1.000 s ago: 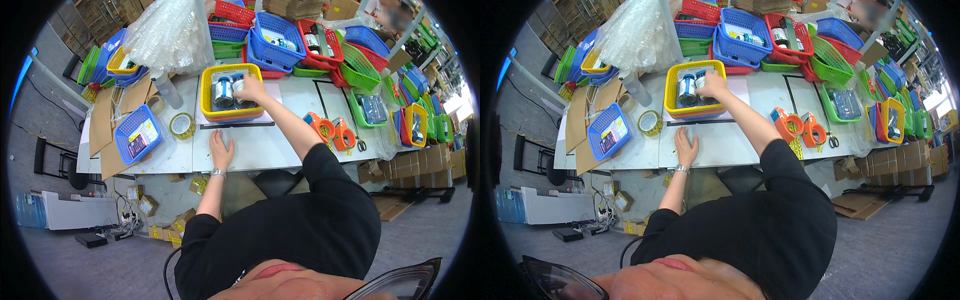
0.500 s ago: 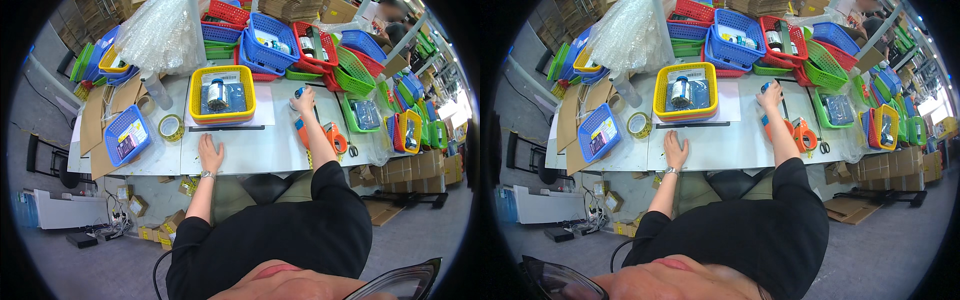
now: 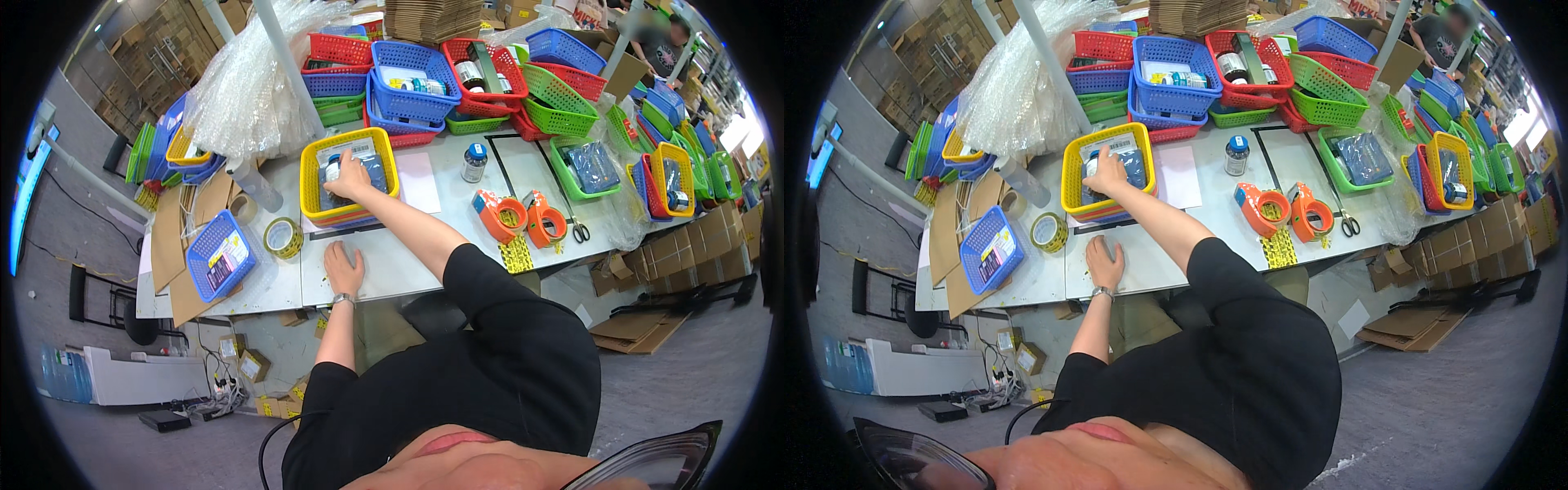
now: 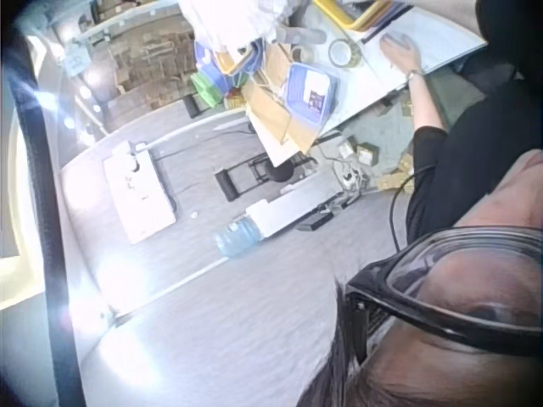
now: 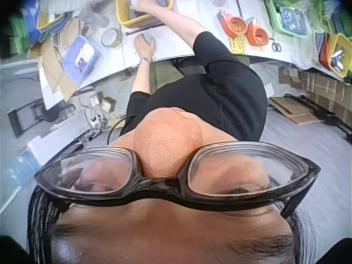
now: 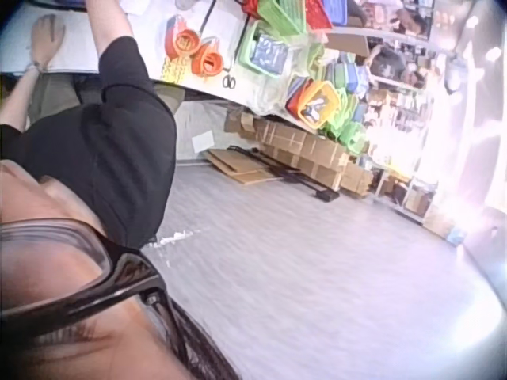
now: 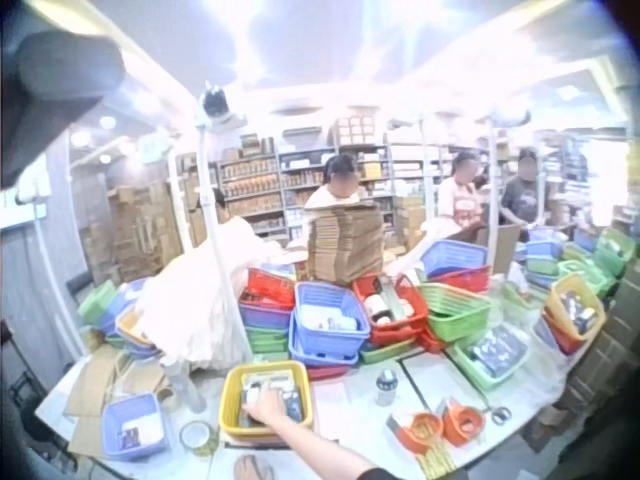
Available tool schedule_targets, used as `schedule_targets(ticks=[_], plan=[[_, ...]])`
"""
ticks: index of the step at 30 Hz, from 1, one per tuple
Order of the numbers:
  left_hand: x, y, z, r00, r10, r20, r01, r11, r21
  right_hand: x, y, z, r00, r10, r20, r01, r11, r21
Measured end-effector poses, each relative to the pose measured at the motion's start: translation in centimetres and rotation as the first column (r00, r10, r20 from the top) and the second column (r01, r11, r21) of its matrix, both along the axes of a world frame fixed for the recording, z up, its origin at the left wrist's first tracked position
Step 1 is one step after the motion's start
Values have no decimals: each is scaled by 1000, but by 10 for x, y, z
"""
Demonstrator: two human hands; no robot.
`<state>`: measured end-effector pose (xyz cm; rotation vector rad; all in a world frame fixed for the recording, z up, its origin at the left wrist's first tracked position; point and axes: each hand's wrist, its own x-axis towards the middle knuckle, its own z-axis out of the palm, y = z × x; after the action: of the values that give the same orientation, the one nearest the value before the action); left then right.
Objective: The person affixes a shipping label to a small cardboard box and seals it with tape. They then wrap two cylindrical items in bubble wrap, secure the bundle with tape, and place it into a larger box, which is also taped shut.
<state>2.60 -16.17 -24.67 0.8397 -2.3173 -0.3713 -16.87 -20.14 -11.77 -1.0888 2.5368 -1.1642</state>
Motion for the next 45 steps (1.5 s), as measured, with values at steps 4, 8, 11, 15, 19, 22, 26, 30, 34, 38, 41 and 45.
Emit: schedule_targets(ticks=[4,8,11,15,19,22,26,30,34,38,41,45], plan=[[-9,0,4,1000,6,10,-6,1000,3,-51,25,6,361,484,797,93,832,-547],[2,-1,-7,999,37,8,-38,999,24,-78,141,37,282,728,625,152,609,-778],[2,1,-6,999,36,13,-36,999,16,-123,218,49,865,83,495,224,818,-529],[-2,0,-3,999,32,-6,-32,999,19,-176,271,13,849,-501,-167,466,860,-210],[-1,-1,-4,999,52,-10,-52,998,22,-200,282,-17,801,-559,-212,561,826,-59],[-9,-2,-3,999,39,-20,-39,999,21,-229,293,-55,808,-556,-195,576,815,60],[0,0,-3,998,65,-6,-65,998,23,-191,253,-37,619,-602,-504,627,765,-144],[6,2,-2,998,57,-3,-57,998,19,-105,161,26,899,-211,-384,-43,830,-556],[-5,2,3,1000,11,1,-11,1000,16,-58,55,-12,797,526,-297,-490,851,190],[-1,-2,6,999,31,21,-31,1000,5,-33,11,-15,772,617,-154,-494,735,465],[-3,-2,3,1000,29,8,-29,999,-45,-32,20,-5,817,542,-198,-451,814,366],[-1,-3,4,1000,24,14,-24,1000,-3,-44,54,27,964,192,-186,-250,891,-379]])
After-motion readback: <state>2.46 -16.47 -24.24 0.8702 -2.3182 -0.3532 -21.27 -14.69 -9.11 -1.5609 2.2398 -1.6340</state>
